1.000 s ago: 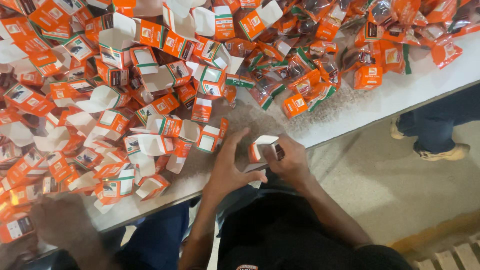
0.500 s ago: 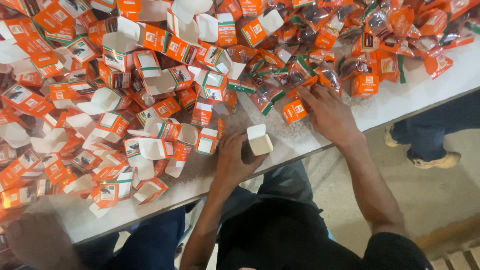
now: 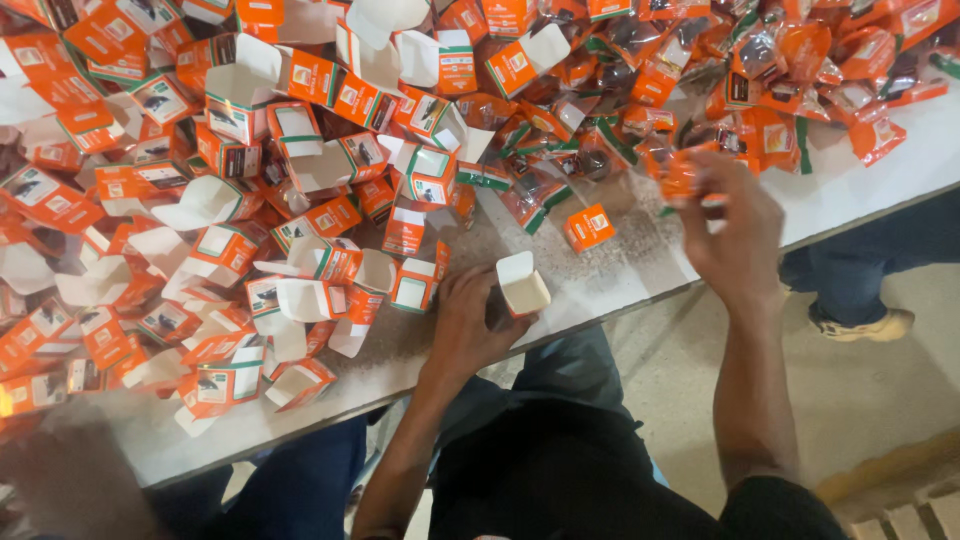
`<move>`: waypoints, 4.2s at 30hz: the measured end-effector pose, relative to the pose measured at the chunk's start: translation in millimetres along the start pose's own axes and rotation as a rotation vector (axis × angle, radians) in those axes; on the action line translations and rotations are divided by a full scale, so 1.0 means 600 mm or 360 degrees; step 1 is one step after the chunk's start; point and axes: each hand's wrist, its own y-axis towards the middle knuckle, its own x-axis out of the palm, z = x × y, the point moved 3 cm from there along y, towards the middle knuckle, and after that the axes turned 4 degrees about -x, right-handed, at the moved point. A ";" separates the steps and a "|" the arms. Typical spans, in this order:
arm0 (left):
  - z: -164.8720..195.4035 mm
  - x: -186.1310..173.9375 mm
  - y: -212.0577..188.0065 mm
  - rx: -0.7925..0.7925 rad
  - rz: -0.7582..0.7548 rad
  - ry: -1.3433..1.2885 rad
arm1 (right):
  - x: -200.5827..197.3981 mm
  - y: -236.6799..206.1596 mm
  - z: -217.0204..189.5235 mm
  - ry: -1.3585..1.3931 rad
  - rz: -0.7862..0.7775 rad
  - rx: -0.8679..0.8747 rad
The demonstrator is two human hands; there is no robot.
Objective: The person folds small orange cardboard boxes at a table covered with a large pile of flat and partially folded boxes. They pick up a box, press its flaps and edges to shape and close it, set the finished box back on the pile, and repeat with the next box.
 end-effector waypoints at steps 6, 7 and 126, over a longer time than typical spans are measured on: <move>0.000 0.030 0.006 0.0096 0.0110 0.0142 | 0.046 -0.157 -0.035 0.1368 0.0317 0.0262; -0.004 0.037 0.006 0.0051 0.0099 0.0078 | 0.078 -0.182 -0.045 0.1317 0.0222 0.0252; -0.013 -0.084 -0.003 -0.0313 0.0112 0.1061 | 0.190 -0.035 -0.033 -0.0253 -0.0065 -0.0383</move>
